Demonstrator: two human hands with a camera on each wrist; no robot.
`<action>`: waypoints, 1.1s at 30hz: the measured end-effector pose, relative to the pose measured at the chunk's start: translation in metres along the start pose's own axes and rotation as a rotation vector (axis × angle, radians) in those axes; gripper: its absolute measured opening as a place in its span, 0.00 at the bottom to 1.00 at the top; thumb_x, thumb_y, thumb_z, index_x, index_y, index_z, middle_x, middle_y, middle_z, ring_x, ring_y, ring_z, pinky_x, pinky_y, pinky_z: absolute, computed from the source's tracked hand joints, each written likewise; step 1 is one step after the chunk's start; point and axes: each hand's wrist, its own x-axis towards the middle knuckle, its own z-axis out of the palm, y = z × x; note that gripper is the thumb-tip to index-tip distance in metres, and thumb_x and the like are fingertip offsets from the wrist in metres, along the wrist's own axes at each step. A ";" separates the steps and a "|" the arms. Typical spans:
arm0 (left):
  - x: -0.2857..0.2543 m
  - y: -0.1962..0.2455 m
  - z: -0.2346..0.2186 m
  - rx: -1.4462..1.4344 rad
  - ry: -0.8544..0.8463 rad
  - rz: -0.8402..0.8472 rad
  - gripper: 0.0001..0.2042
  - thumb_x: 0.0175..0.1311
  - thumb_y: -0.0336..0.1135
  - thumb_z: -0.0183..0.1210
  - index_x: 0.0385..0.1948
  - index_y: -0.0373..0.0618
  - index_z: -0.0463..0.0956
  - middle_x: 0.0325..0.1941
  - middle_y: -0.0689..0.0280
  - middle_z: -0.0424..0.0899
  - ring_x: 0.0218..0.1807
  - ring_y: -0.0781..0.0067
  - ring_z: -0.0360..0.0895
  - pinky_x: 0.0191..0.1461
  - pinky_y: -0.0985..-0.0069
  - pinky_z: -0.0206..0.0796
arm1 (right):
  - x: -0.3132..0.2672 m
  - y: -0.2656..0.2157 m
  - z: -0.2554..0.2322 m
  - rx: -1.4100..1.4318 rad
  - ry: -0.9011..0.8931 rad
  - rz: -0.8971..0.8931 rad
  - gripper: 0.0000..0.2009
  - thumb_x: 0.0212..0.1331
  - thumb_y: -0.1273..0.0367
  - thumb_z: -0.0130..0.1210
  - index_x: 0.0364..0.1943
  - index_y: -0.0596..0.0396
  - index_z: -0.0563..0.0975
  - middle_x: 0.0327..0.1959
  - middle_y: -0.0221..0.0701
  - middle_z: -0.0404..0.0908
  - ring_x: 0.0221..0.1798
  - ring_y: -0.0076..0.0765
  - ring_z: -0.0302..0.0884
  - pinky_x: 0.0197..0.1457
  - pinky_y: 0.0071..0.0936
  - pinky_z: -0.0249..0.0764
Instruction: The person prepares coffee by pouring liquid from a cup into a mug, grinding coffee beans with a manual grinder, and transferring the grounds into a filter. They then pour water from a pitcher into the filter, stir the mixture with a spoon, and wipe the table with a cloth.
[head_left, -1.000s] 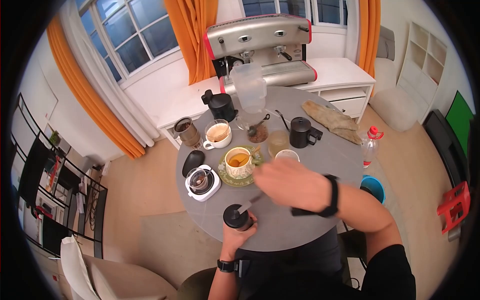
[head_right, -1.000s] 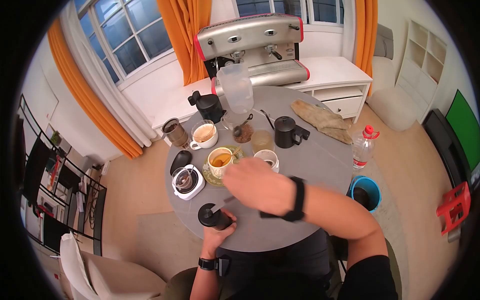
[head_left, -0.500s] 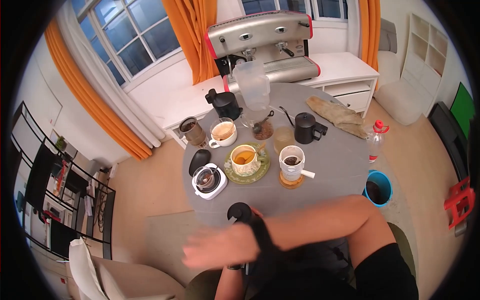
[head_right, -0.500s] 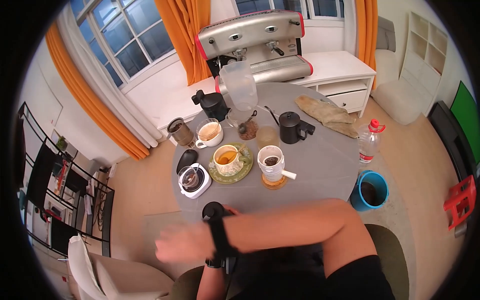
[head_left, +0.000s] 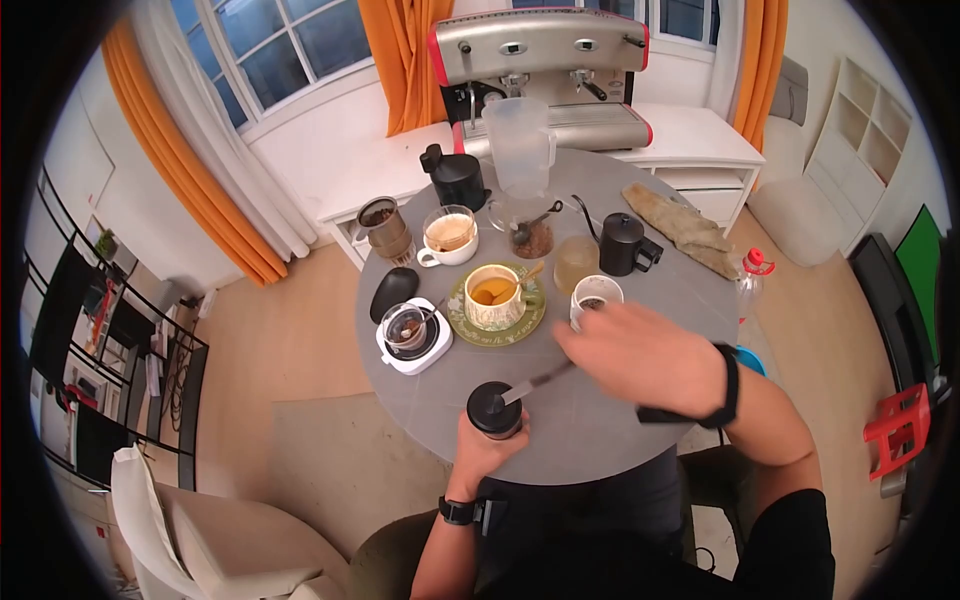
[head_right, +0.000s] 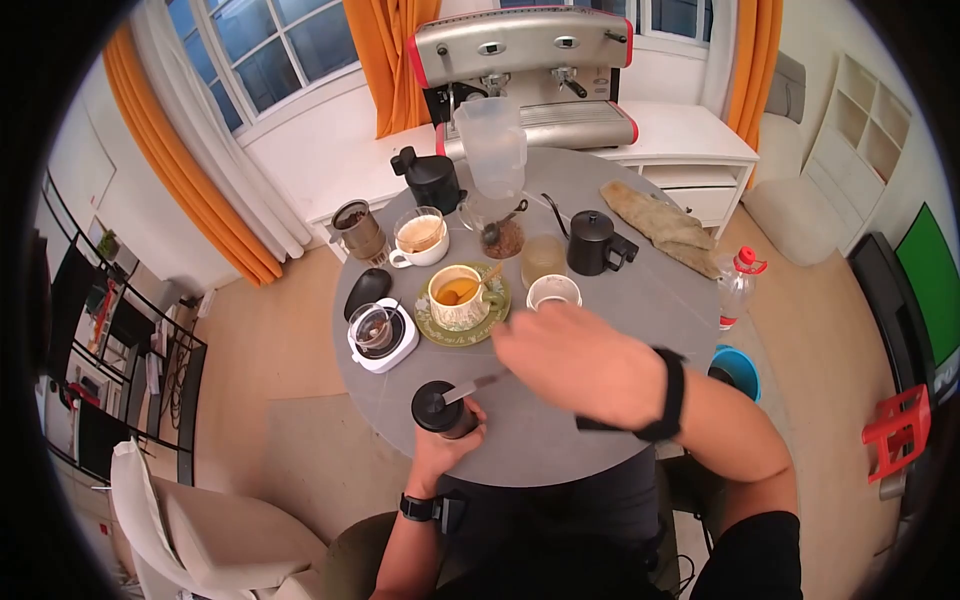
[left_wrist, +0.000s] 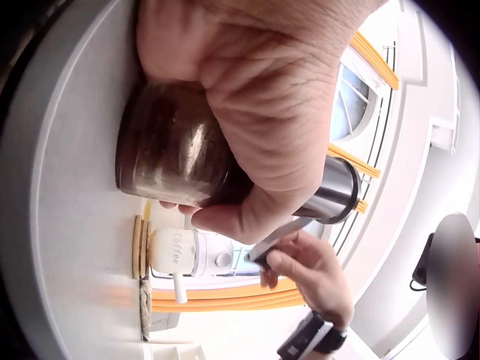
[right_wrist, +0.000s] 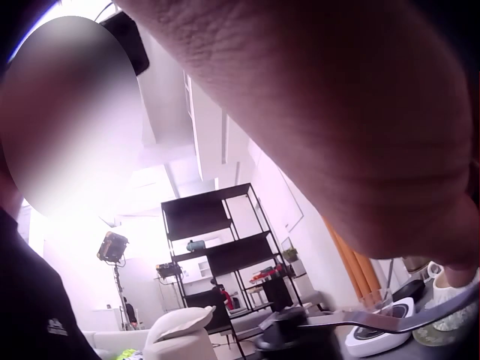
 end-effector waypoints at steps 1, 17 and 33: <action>-0.003 -0.001 0.000 -0.018 0.011 -0.021 0.12 0.50 0.22 0.71 0.37 0.40 0.81 0.36 0.67 0.87 0.40 0.77 0.84 0.49 0.73 0.77 | -0.015 -0.012 -0.010 0.020 -0.047 -0.008 0.18 0.55 0.77 0.59 0.52 0.67 0.78 0.35 0.41 0.84 0.38 0.50 0.86 0.39 0.40 0.82; -0.021 -0.064 -0.006 0.198 0.066 0.018 0.19 0.56 0.25 0.72 0.51 0.42 0.81 0.48 0.65 0.87 0.51 0.70 0.84 0.57 0.68 0.76 | 0.148 -0.099 0.075 0.311 0.455 -0.529 0.04 0.53 0.72 0.61 0.32 0.54 0.79 0.33 0.38 0.84 0.35 0.47 0.87 0.37 0.40 0.83; -0.003 -0.010 0.003 -0.134 0.016 -0.007 0.16 0.51 0.17 0.69 0.40 0.41 0.77 0.39 0.65 0.85 0.43 0.73 0.83 0.52 0.71 0.75 | -0.042 -0.055 -0.011 0.118 0.152 0.052 0.09 0.57 0.75 0.58 0.42 0.62 0.79 0.30 0.38 0.78 0.36 0.47 0.83 0.39 0.42 0.78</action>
